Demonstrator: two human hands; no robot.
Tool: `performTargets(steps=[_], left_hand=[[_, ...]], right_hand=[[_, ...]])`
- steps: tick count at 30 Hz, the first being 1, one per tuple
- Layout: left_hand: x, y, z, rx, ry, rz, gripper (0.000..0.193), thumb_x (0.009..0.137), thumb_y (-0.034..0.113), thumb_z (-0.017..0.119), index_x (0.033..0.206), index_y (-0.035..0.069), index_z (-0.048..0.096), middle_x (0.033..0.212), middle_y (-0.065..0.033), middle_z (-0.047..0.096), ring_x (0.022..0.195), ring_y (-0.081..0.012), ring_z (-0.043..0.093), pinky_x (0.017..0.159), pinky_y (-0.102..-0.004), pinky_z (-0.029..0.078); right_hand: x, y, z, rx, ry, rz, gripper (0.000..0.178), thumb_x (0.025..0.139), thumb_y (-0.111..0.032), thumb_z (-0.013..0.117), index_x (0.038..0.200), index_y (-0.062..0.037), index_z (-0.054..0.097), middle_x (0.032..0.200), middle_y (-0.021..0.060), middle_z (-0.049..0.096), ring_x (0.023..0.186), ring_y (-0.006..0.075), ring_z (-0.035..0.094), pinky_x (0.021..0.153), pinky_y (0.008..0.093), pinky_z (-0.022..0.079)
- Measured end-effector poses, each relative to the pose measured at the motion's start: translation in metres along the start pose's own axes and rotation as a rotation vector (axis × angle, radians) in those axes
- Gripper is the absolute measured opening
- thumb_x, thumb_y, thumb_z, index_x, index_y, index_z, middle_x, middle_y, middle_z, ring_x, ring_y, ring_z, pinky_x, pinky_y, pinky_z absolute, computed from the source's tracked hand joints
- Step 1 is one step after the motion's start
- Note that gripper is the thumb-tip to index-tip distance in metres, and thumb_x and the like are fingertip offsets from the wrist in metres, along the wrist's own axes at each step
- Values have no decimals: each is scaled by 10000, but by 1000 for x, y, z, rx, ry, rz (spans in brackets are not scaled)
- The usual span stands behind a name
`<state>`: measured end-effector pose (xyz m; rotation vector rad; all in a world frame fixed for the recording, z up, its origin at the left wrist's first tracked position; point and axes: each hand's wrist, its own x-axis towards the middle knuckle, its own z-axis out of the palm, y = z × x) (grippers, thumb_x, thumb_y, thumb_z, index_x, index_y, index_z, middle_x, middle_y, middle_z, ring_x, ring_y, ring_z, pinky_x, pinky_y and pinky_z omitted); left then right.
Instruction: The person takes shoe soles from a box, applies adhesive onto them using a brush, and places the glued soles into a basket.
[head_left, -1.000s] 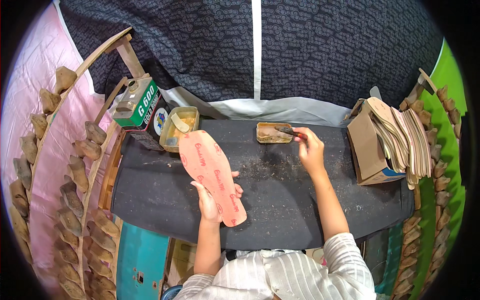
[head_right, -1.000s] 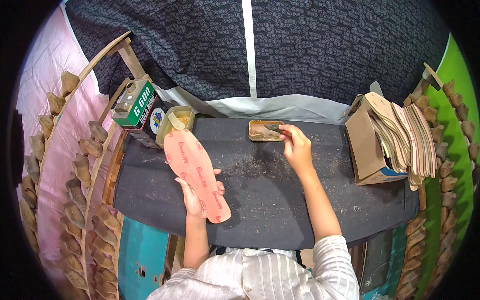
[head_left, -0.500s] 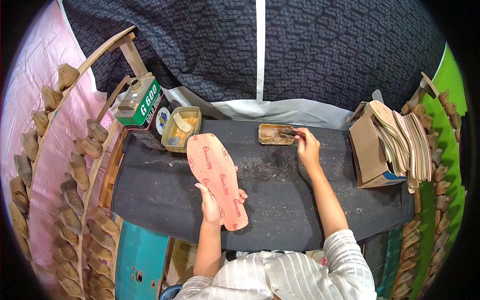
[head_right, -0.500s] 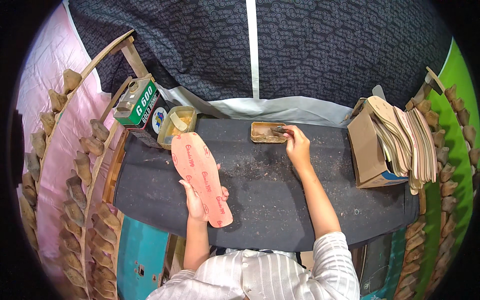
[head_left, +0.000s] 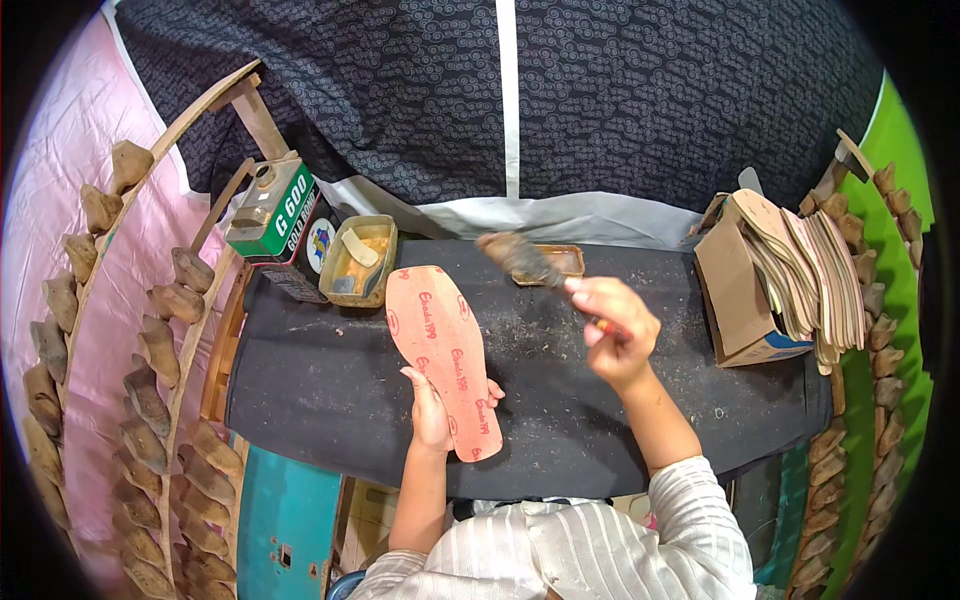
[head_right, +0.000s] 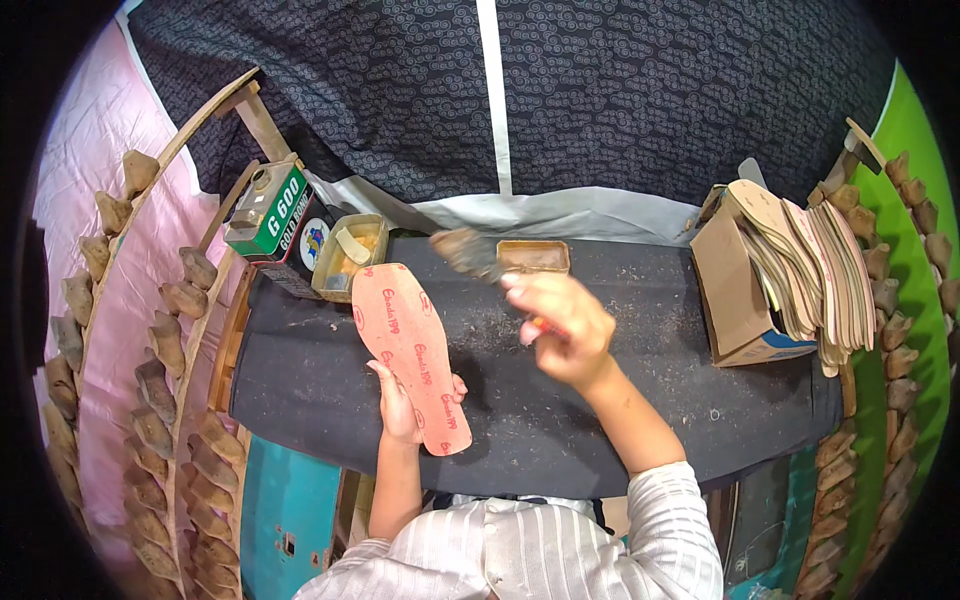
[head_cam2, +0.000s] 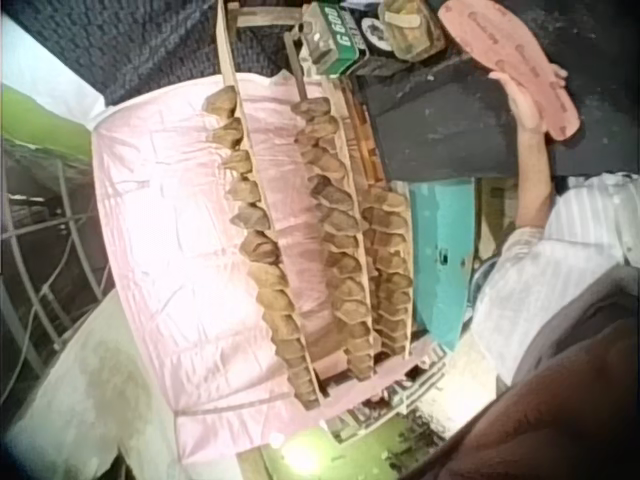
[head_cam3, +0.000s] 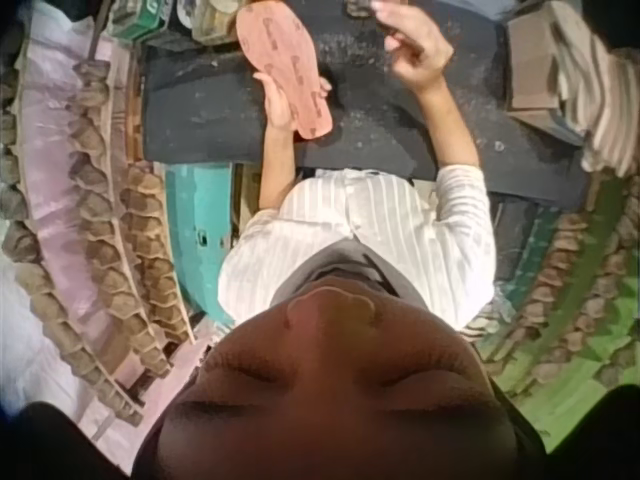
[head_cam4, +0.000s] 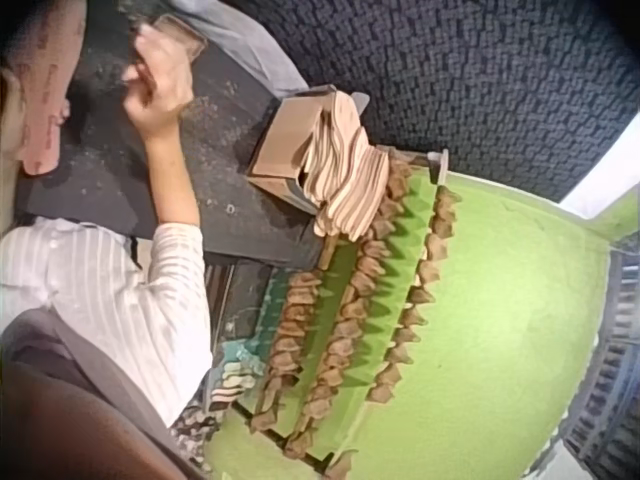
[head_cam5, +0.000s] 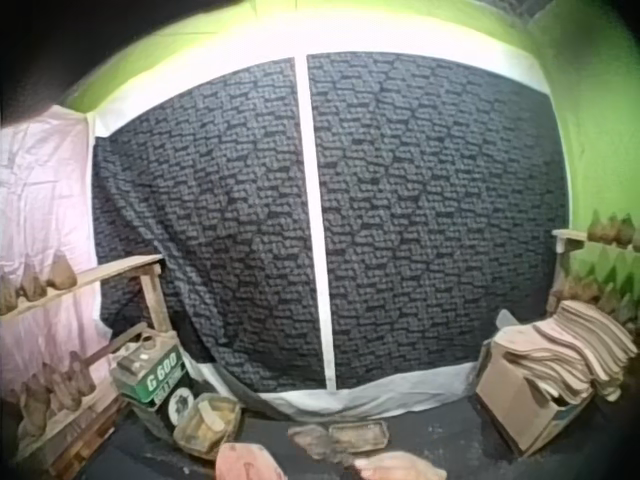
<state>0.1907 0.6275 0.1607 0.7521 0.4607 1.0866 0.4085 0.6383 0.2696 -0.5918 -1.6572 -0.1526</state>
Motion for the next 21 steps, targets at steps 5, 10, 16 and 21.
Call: performTargets(steps=[5, 10, 16, 21], left_hand=[[-3, 6, 19, 59, 51, -14, 930, 797, 761, 55, 1180, 10, 446, 816, -188, 609, 721, -263, 614, 628, -339, 506], [-7, 10, 17, 40, 37, -5, 931, 800, 760, 52, 1193, 7, 434, 833, -190, 607, 705, -260, 610, 621, -342, 506], [-8, 15, 9, 54, 141, 34, 936, 795, 769, 63, 1217, 12, 418, 825, -193, 604, 696, -261, 608, 617, -340, 506], [-9, 10, 11, -15, 50, 24, 849, 832, 736, 110, 1259, 56, 385, 932, -152, 567, 691, -263, 601, 574, -360, 509]], right_hand=[[6, -15, 18, 119, -159, -118, 208, 801, -96, 650, 970, 14, 597, 933, 180, 649, 811, 291, 647, 704, 366, 537], [2, -17, 28, 116, -214, -98, 221, 752, -80, 681, 939, 14, 607, 920, 154, 657, 771, 287, 642, 696, 350, 536], [-6, -27, 20, 222, -308, -6, 210, 721, -57, 679, 909, 12, 614, 914, 152, 660, 772, 280, 650, 704, 348, 535], [6, -25, 22, 152, -205, -49, 242, 750, -120, 688, 940, 4, 605, 928, 165, 655, 801, 304, 649, 712, 368, 536]])
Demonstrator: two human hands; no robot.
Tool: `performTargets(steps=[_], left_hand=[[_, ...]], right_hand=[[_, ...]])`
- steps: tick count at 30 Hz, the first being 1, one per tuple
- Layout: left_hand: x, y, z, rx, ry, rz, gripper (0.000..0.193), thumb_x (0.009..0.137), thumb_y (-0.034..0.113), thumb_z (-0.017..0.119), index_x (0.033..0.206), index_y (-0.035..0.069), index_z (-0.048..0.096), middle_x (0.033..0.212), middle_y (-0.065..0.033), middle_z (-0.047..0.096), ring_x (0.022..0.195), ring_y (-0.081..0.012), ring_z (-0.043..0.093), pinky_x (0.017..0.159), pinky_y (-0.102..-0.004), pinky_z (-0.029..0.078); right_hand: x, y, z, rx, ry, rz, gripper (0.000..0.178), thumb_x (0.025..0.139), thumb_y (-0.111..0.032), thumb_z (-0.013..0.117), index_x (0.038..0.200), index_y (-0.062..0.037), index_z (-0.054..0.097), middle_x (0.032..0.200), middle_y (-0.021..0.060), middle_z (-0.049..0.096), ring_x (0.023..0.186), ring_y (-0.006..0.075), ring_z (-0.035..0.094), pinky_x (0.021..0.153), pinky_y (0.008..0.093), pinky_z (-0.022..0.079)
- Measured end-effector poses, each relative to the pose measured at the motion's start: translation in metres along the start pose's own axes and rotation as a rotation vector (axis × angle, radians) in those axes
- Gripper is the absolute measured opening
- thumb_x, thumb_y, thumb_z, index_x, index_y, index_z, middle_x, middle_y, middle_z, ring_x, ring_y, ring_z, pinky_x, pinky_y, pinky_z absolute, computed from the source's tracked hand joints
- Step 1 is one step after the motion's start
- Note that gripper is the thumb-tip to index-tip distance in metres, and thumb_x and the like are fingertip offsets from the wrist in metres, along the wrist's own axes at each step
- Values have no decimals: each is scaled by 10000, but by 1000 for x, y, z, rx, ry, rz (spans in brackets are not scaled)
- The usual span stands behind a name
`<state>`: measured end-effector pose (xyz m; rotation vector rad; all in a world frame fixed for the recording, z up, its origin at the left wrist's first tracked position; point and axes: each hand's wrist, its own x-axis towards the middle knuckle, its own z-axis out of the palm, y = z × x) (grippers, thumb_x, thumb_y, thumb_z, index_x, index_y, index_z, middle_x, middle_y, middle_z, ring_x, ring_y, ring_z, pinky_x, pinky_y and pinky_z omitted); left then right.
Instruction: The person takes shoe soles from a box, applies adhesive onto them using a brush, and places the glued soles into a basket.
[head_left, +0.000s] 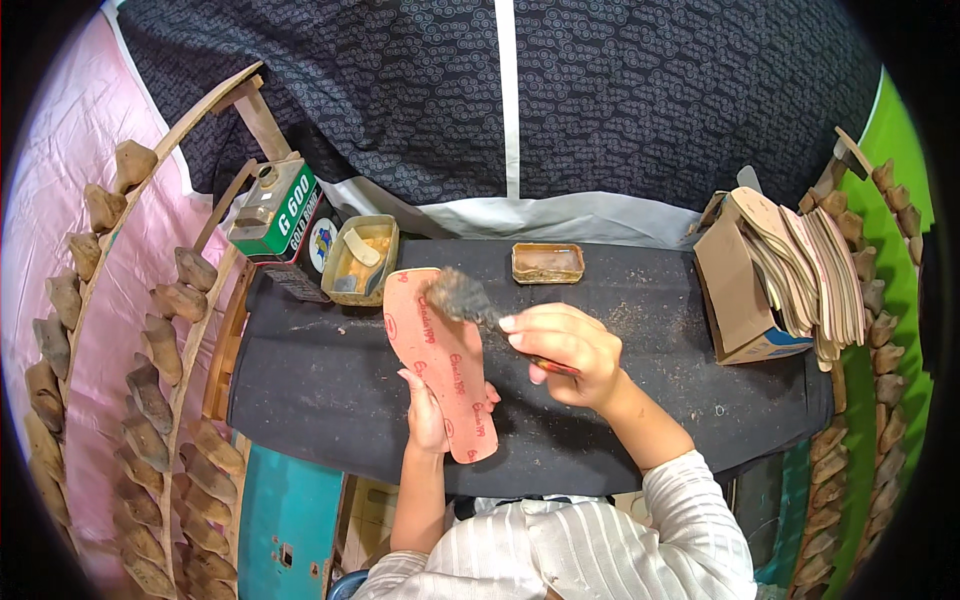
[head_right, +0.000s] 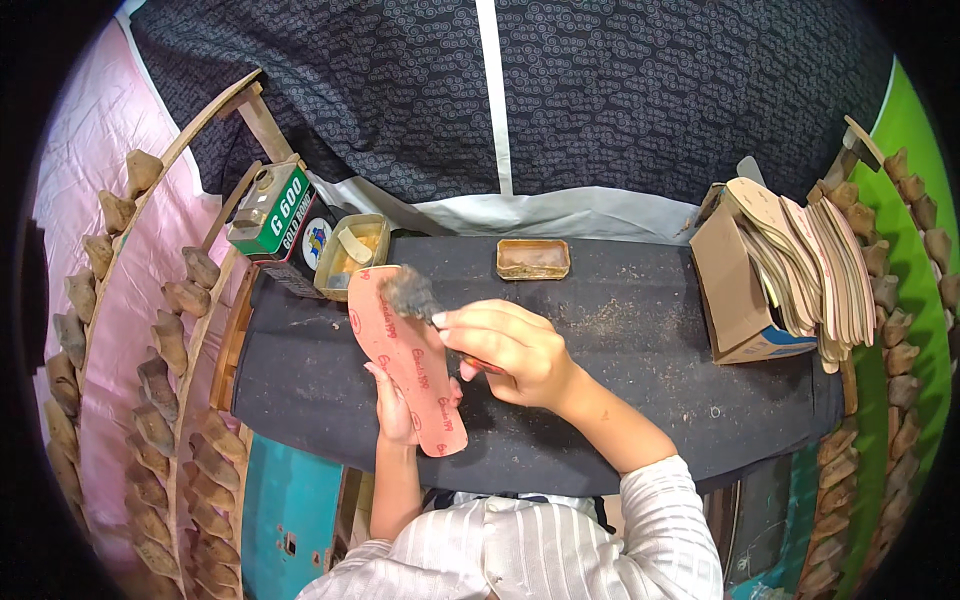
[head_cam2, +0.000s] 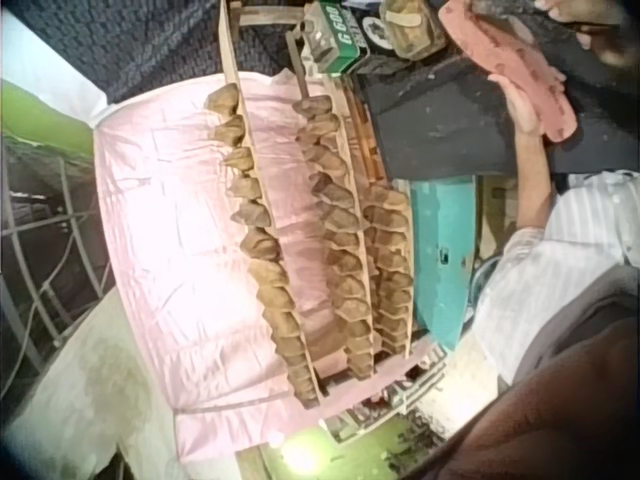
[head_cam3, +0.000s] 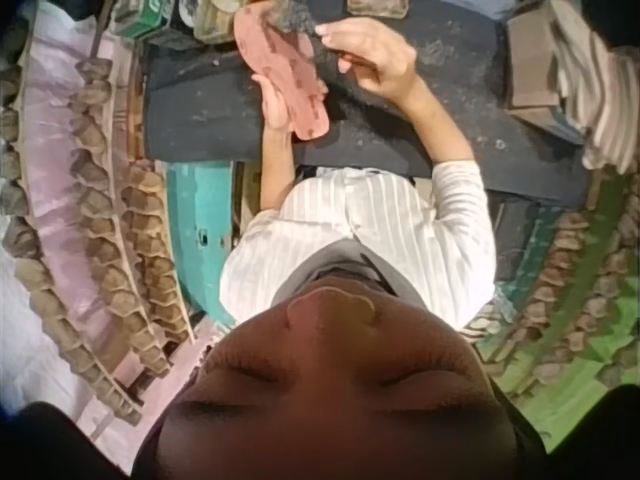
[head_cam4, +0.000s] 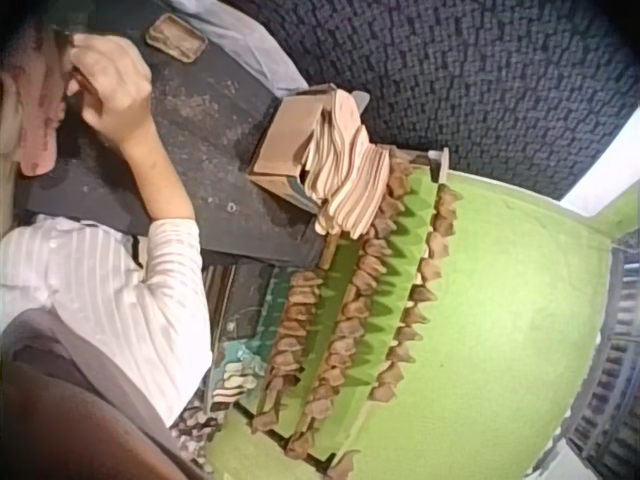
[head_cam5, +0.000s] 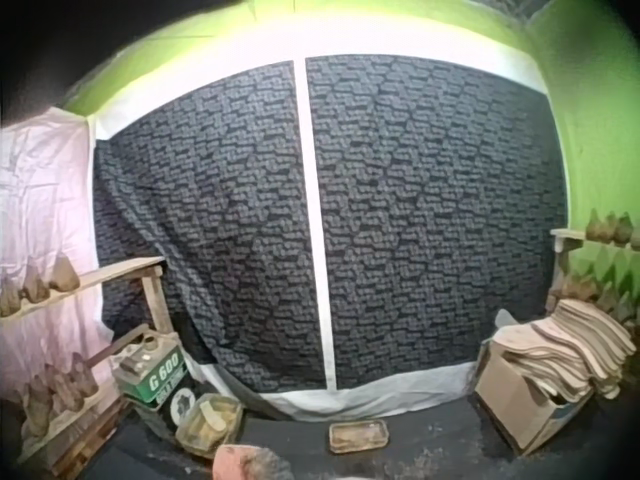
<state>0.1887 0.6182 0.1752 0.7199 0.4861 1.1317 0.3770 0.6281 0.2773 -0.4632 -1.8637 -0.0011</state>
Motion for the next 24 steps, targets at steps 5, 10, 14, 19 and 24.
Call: performTargets(steps=[5, 10, 14, 19, 24], left_hand=[[2, 2, 4, 26, -95, 6, 846, 833, 735, 115, 1273, 62, 376, 973, -149, 564, 712, -259, 602, 589, -369, 511], [5, 8, 6, 83, 114, 64, 895, 814, 754, 97, 1229, 25, 408, 873, -178, 596, 713, -261, 603, 608, -348, 499], [9, 12, 27, -134, 340, 117, 889, 819, 748, 104, 1236, 23, 404, 939, -158, 592, 743, -260, 602, 615, -364, 502], [6, 1, 3, -70, 100, 81, 879, 819, 749, 119, 1252, 37, 401, 967, -138, 574, 750, -259, 599, 632, -368, 504], [11, 5, 10, -32, 123, 134, 851, 830, 736, 126, 1273, 57, 382, 1033, -130, 553, 753, -259, 600, 625, -370, 510]], right_hand=[[-3, 3, 4, -35, -17, 6, 254, 704, -37, 691, 940, 1, 606, 952, 159, 650, 820, 304, 645, 719, 363, 534], [-19, -9, 5, 41, -40, 76, 323, 584, 47, 655, 901, 4, 615, 900, 142, 662, 764, 278, 650, 680, 350, 534], [-27, -17, 5, 112, -123, 115, 296, 536, 38, 656, 830, 17, 628, 861, 138, 667, 744, 268, 654, 663, 333, 535], [-16, -10, 2, 111, -44, 71, 236, 678, -33, 690, 900, 16, 626, 908, 140, 662, 753, 281, 649, 676, 346, 536], [-25, -8, 10, 2, -61, 9, 246, 712, -88, 701, 925, 11, 631, 971, 144, 648, 787, 281, 641, 685, 346, 535]])
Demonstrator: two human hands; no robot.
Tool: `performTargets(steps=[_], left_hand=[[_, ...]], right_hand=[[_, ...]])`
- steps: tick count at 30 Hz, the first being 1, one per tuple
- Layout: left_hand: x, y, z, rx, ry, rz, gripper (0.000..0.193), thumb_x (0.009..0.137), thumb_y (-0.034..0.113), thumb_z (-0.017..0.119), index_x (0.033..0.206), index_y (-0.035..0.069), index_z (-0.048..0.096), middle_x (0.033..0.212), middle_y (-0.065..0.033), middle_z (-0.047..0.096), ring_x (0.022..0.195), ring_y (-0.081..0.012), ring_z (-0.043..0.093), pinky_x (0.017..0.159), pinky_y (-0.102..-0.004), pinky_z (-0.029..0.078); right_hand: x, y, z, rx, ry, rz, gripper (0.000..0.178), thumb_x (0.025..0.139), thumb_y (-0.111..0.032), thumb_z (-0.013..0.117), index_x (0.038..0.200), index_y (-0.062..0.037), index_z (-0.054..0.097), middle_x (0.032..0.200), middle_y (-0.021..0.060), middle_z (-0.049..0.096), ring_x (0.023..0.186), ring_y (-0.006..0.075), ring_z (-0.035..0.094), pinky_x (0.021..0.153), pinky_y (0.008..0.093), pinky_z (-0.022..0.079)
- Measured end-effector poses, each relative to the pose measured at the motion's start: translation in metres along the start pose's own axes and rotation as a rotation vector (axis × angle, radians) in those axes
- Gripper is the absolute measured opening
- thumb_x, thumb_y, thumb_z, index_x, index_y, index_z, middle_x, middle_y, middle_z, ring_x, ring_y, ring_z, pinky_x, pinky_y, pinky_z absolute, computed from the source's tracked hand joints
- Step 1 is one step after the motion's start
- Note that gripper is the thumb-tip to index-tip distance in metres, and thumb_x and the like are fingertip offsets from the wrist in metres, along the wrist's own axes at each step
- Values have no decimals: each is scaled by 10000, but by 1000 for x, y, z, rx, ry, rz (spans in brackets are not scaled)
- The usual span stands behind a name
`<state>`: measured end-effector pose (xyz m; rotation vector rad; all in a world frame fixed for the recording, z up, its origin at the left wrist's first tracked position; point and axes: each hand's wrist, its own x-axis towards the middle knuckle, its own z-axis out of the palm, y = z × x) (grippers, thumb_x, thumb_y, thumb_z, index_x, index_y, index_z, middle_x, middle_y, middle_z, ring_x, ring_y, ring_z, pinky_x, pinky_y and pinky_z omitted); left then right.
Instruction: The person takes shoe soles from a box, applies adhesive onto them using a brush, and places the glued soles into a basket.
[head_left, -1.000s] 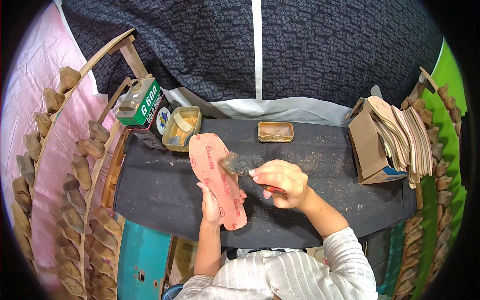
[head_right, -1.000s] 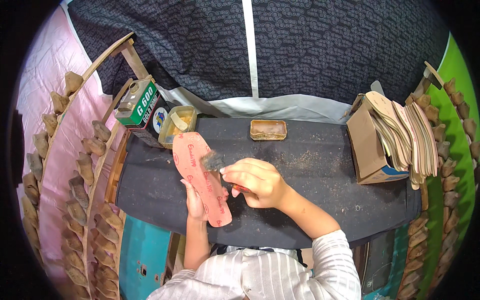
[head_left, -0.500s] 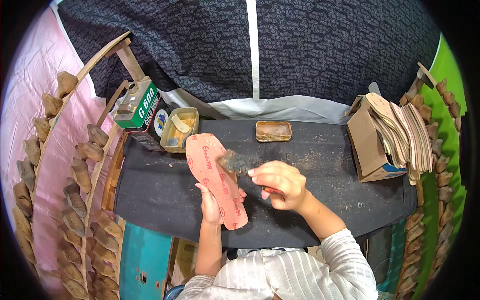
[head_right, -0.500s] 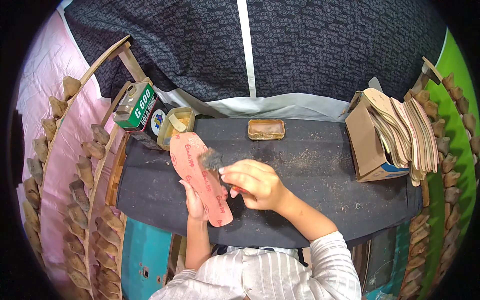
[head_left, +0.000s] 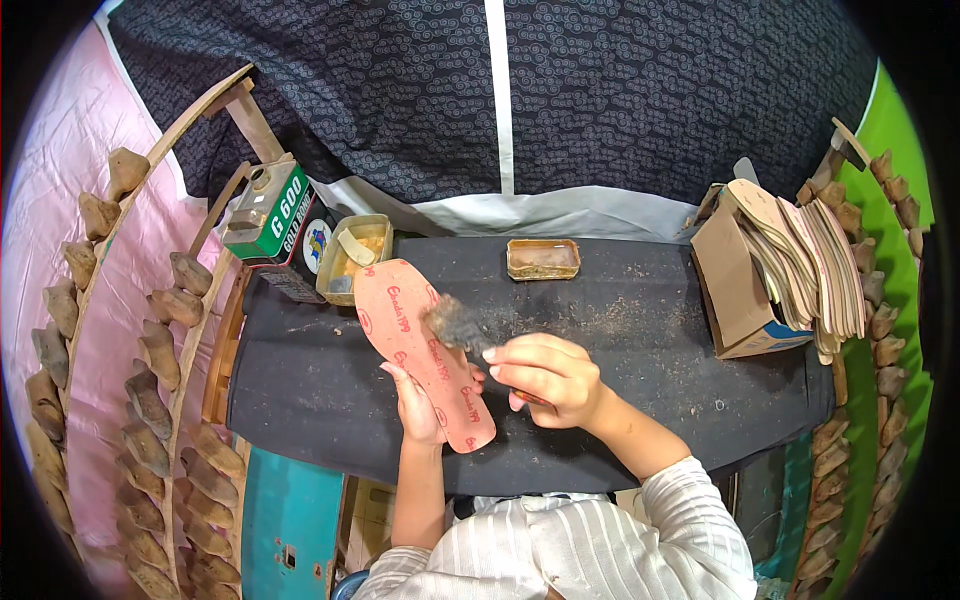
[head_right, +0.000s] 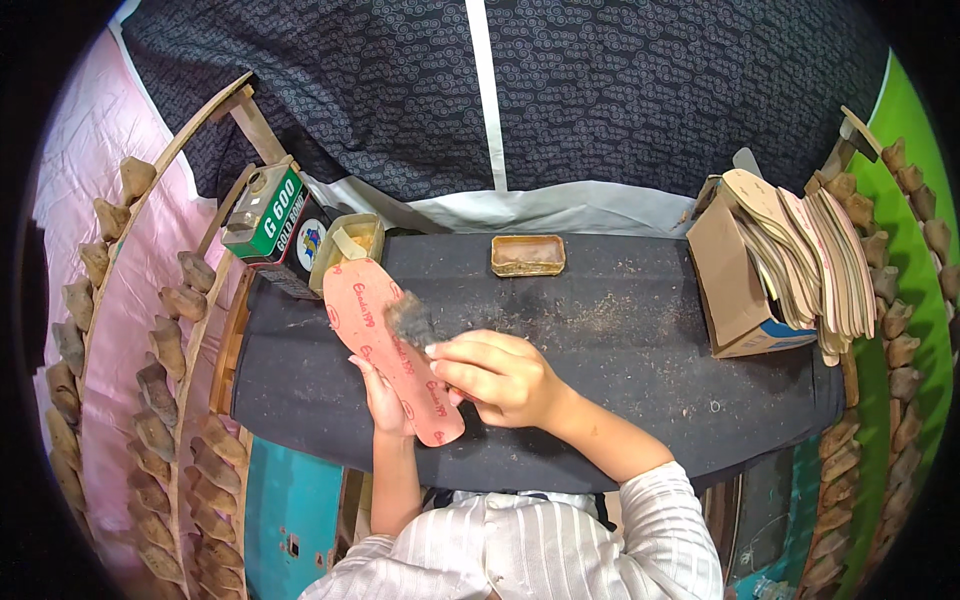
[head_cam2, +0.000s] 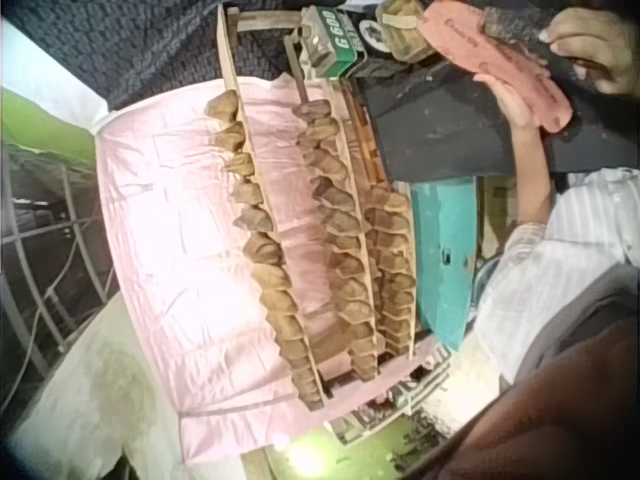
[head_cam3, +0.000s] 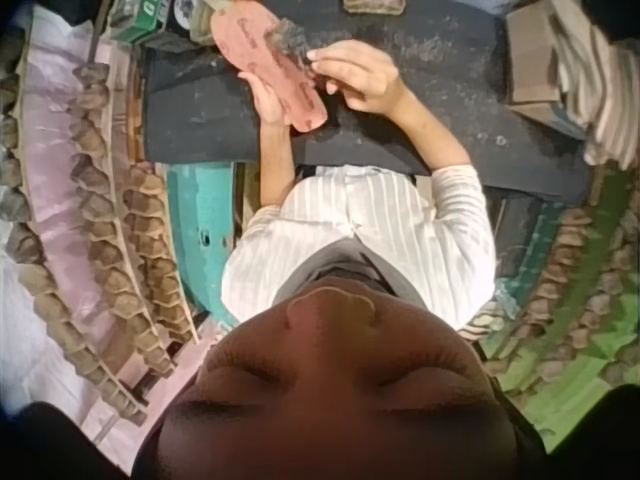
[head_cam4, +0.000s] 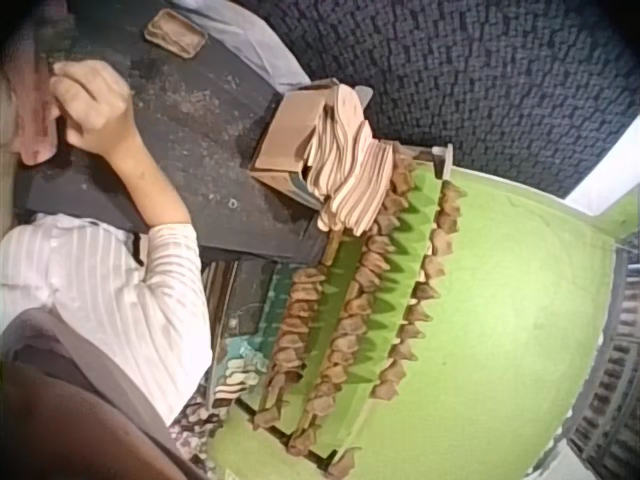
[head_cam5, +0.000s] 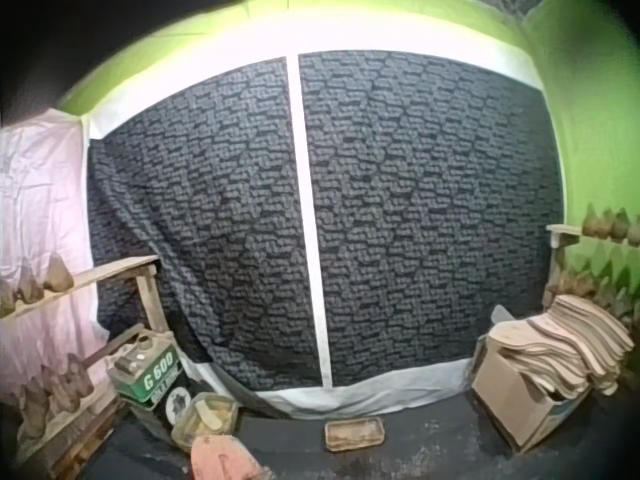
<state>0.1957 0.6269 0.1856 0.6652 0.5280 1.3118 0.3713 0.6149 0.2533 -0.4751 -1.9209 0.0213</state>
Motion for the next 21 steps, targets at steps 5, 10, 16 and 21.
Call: performTargets(steps=[5, 10, 16, 21], left_hand=[[4, 7, 13, 12, 232, 88, 827, 848, 716, 127, 1288, 60, 371, 1089, -124, 553, 787, -259, 611, 634, -377, 524], [1, 7, 4, -4, 75, 64, 790, 864, 697, 136, 1297, 77, 364, 1084, -127, 562, 872, -250, 603, 652, -388, 536], [3, 4, 6, -76, 89, 70, 773, 874, 686, 151, 1315, 84, 352, 1128, -126, 544, 996, -261, 570, 778, -425, 510], [6, 3, 0, -144, 149, 93, 748, 892, 656, 178, 1384, 102, 281, 1265, -131, 472, 1095, -265, 516, 890, -420, 462]], right_hand=[[-11, -9, 0, 71, -61, 75, 203, 693, -54, 684, 877, 18, 634, 895, 135, 662, 757, 273, 649, 668, 347, 537], [4, -7, -8, 73, 65, 48, 236, 715, -54, 683, 931, 17, 619, 917, 146, 658, 762, 286, 649, 674, 350, 537], [1, -1, 5, 8, 32, 31, 236, 744, -114, 695, 939, 2, 629, 976, 145, 647, 797, 279, 642, 699, 346, 536], [-6, -6, 9, 34, 42, 88, 214, 711, -83, 694, 893, 11, 631, 928, 140, 656, 774, 273, 645, 690, 338, 533]])
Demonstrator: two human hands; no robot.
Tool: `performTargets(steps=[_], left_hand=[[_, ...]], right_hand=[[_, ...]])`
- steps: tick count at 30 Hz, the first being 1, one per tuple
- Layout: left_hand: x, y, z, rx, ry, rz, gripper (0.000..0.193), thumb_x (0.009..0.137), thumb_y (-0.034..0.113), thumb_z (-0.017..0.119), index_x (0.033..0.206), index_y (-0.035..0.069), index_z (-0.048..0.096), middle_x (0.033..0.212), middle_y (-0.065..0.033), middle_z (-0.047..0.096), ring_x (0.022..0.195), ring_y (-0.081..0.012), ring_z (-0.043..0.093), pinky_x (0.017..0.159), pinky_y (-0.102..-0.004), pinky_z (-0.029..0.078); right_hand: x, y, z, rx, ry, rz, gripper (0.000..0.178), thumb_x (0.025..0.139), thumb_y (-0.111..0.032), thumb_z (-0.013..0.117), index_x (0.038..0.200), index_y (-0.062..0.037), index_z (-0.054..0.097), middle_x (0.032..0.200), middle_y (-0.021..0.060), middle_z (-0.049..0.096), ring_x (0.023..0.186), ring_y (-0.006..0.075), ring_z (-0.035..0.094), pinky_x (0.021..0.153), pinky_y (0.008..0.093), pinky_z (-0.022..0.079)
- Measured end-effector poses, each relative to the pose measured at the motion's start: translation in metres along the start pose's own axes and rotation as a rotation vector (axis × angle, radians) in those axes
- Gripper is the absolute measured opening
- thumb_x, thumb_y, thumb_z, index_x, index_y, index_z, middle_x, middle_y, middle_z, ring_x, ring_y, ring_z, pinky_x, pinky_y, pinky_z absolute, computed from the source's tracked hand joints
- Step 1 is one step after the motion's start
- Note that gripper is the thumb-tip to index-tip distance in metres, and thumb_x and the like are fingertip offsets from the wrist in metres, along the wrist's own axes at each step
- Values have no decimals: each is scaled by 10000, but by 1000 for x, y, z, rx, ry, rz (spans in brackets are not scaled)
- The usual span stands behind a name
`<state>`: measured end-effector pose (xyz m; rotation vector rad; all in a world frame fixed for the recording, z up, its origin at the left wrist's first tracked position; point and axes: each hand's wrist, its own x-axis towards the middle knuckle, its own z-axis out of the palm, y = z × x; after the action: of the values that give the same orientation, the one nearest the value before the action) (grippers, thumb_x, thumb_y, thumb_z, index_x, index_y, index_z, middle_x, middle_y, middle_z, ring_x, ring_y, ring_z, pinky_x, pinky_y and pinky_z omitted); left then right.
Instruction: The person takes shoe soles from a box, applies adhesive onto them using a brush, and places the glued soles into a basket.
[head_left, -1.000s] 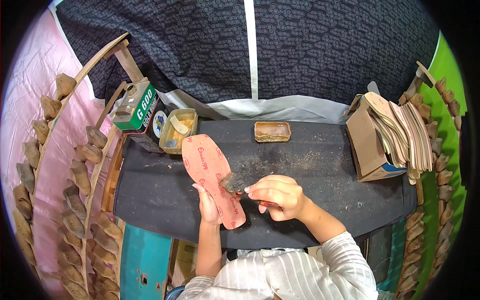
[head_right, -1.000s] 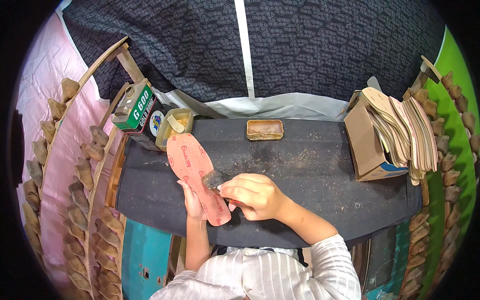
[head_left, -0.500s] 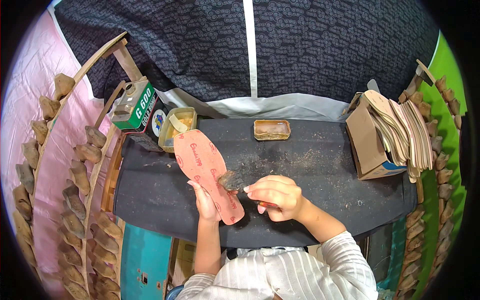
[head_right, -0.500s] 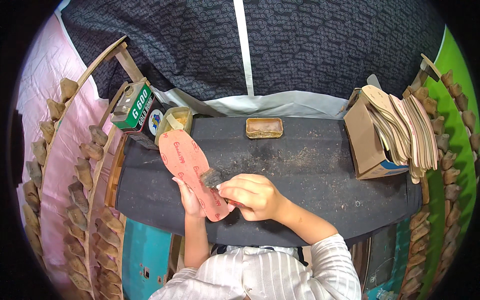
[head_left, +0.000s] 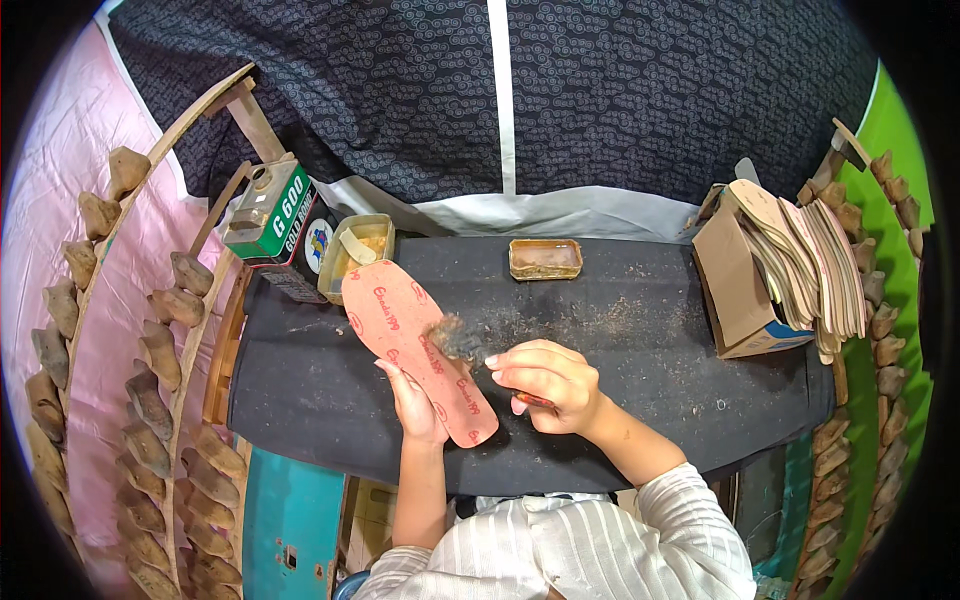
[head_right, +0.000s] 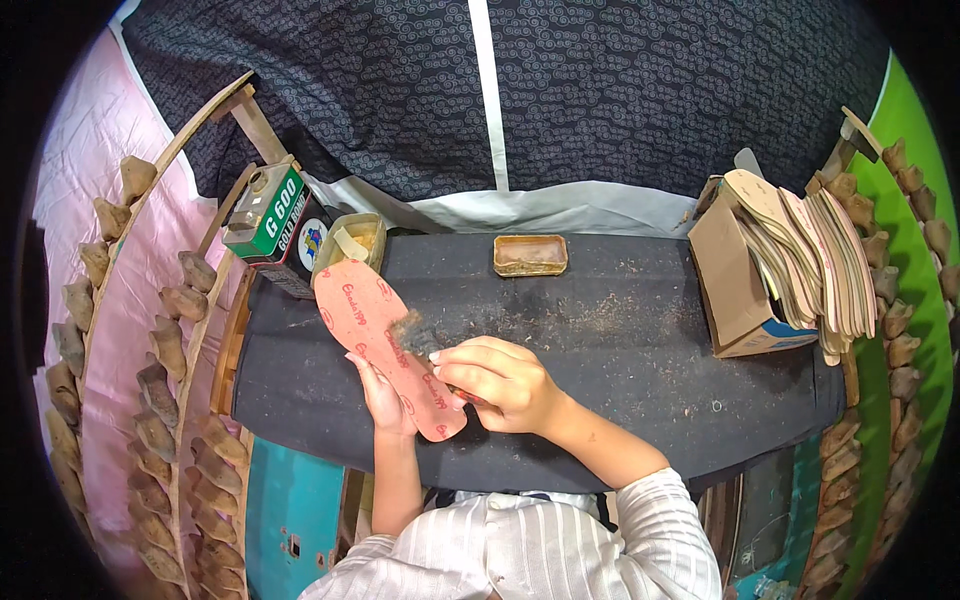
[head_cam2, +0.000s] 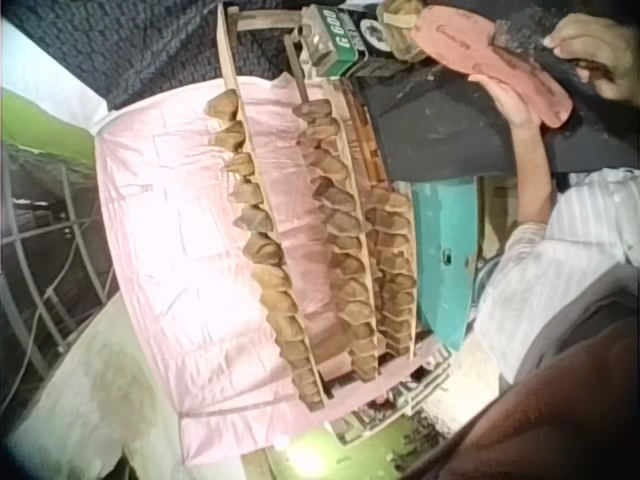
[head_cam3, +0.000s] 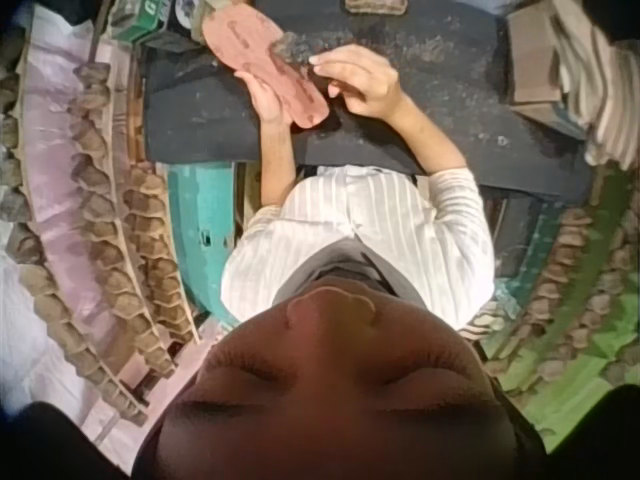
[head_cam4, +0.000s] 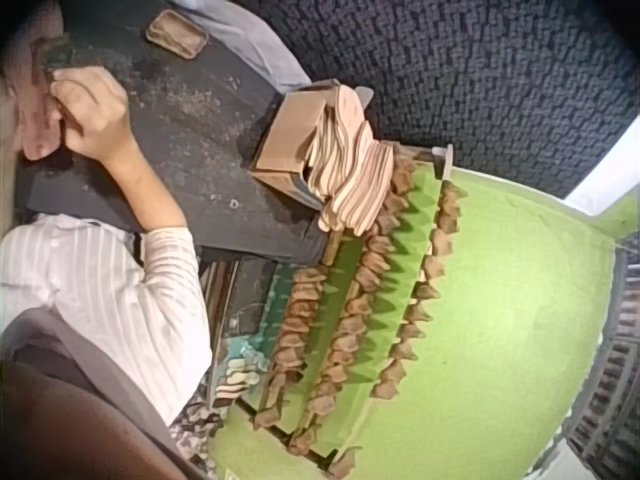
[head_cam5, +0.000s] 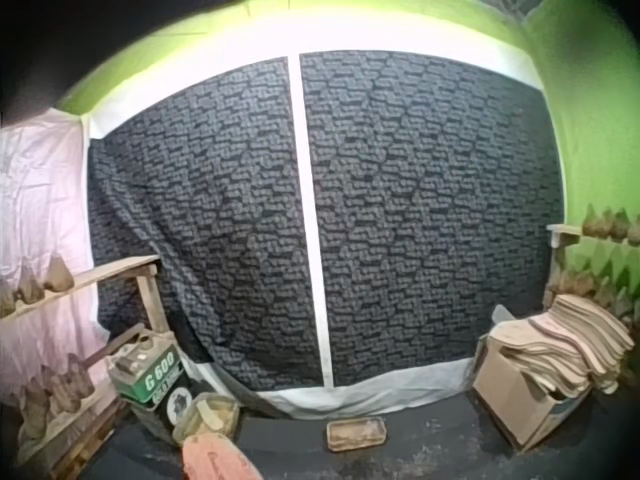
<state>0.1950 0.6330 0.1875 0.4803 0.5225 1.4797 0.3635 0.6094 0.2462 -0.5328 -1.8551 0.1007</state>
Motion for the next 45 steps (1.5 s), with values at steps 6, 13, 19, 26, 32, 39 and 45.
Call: performTargets(steps=[6, 13, 19, 26, 32, 39, 45], left_hand=[[8, 1, -12, -28, -76, 13, 745, 900, 644, 194, 1409, 102, 248, 1319, -140, 444, 1081, -272, 531, 905, -392, 456], [6, 1, -17, 51, -82, 21, 770, 887, 666, 182, 1403, 101, 263, 1274, -165, 484, 1024, -274, 555, 897, -383, 455], [4, 3, 1, -16, 48, 107, 769, 887, 662, 208, 1406, 97, 259, 1245, -161, 497, 1053, -283, 543, 928, -389, 434], [10, 6, -24, -44, 139, 152, 780, 879, 669, 230, 1403, 93, 266, 1209, -180, 513, 1031, -285, 553, 881, -397, 466], [2, 4, -11, -24, 62, 77, 787, 873, 677, 241, 1392, 87, 281, 1150, -201, 541, 966, -278, 570, 839, -385, 482], [7, 6, -29, -124, 30, 95, 734, 886, 642, 288, 1365, 87, 331, 1116, -187, 554, 908, -278, 592, 797, -372, 511], [7, 7, -32, -128, 34, 108, 738, 877, 645, 303, 1360, 88, 331, 1112, -180, 554, 905, -275, 594, 787, -380, 523]], right_hand=[[-13, -8, -3, 60, -100, 66, 216, 644, -23, 677, 851, 18, 628, 867, 144, 664, 740, 266, 649, 664, 334, 532], [-6, -14, -10, 82, -75, 66, 215, 671, -28, 669, 878, 14, 632, 894, 139, 666, 768, 267, 652, 686, 338, 539], [-15, -10, 2, 19, -54, 18, 221, 693, -43, 685, 898, 21, 630, 939, 146, 657, 799, 276, 643, 703, 344, 536], [-29, -18, -5, 164, -53, 133, 268, 591, 74, 610, 856, 31, 620, 886, 161, 662, 755, 277, 661, 672, 341, 542], [-25, -15, 0, 108, 21, 106, 284, 611, 58, 624, 892, 15, 619, 884, 167, 661, 760, 288, 658, 690, 352, 537], [-34, -21, -8, 190, -71, 211, 305, 569, 112, 617, 858, 18, 599, 854, 147, 658, 750, 270, 654, 662, 321, 528], [-35, -23, -14, 186, -21, 284, 134, 695, 31, 580, 823, 21, 620, 838, 161, 669, 756, 267, 667, 678, 335, 539]])
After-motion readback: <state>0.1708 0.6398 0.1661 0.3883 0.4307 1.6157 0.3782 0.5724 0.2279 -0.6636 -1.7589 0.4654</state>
